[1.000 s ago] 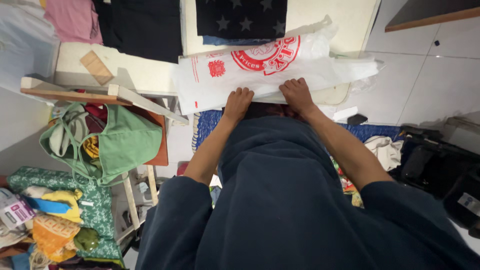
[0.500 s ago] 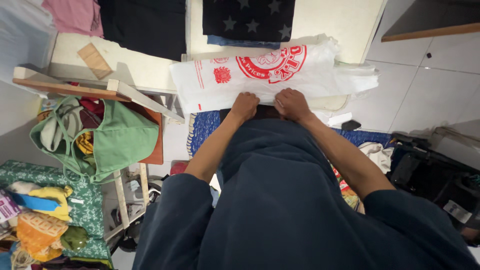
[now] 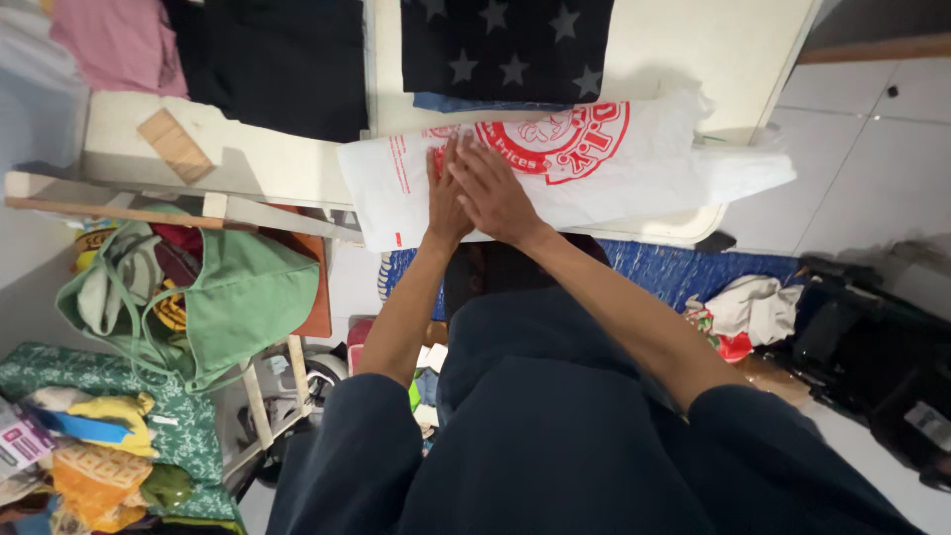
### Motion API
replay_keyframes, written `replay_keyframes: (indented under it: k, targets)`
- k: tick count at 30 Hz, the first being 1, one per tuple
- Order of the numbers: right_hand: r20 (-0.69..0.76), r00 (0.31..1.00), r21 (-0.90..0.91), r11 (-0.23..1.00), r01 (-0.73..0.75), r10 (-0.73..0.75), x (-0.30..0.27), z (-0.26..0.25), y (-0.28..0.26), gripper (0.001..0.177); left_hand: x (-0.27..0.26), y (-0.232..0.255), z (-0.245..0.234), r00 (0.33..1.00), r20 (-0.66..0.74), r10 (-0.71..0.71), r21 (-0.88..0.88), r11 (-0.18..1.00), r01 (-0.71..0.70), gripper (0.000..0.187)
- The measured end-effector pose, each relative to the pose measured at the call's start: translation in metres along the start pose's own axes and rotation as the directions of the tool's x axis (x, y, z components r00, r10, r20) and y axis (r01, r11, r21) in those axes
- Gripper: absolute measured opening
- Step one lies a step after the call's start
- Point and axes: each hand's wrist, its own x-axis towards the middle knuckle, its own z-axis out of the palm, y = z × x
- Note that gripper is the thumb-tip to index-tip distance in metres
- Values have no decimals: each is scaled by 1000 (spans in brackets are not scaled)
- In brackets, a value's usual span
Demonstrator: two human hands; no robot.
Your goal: The person folds a white plastic bag by flattening it out on a surface and making several longitudinal and triangular folds by hand.
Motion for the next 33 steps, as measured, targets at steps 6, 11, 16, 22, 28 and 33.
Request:
replay_keyframes:
  k: [6, 11, 16, 22, 28, 33]
  targets:
    - [219, 946, -76, 971, -227, 239, -12, 25, 35, 77, 11, -2, 11, 979, 187, -84, 72, 995, 72, 73]
    - [151, 941, -256, 931, -259, 303, -34, 13, 62, 80, 10, 0, 5, 976, 204, -80, 36, 997, 75, 77]
    - [123, 909, -333, 879, -340, 398, -58, -12, 92, 79, -2, -17, -9, 979, 123, -163, 54, 986, 157, 81]
    - [97, 922, -409, 859, -306, 375, -86, -40, 119, 81, -25, -49, -26, 967, 100, -233, 105, 969, 222, 83]
    - [45, 901, -321, 860, -396, 431, -104, -78, 129, 80, -40, -75, -34, 951, 60, -303, 151, 945, 291, 81]
    - [22, 893, -362, 836, -411, 449, -99, -86, 120, 80, -57, -103, -47, 872, -11, -490, 232, 847, 478, 79]
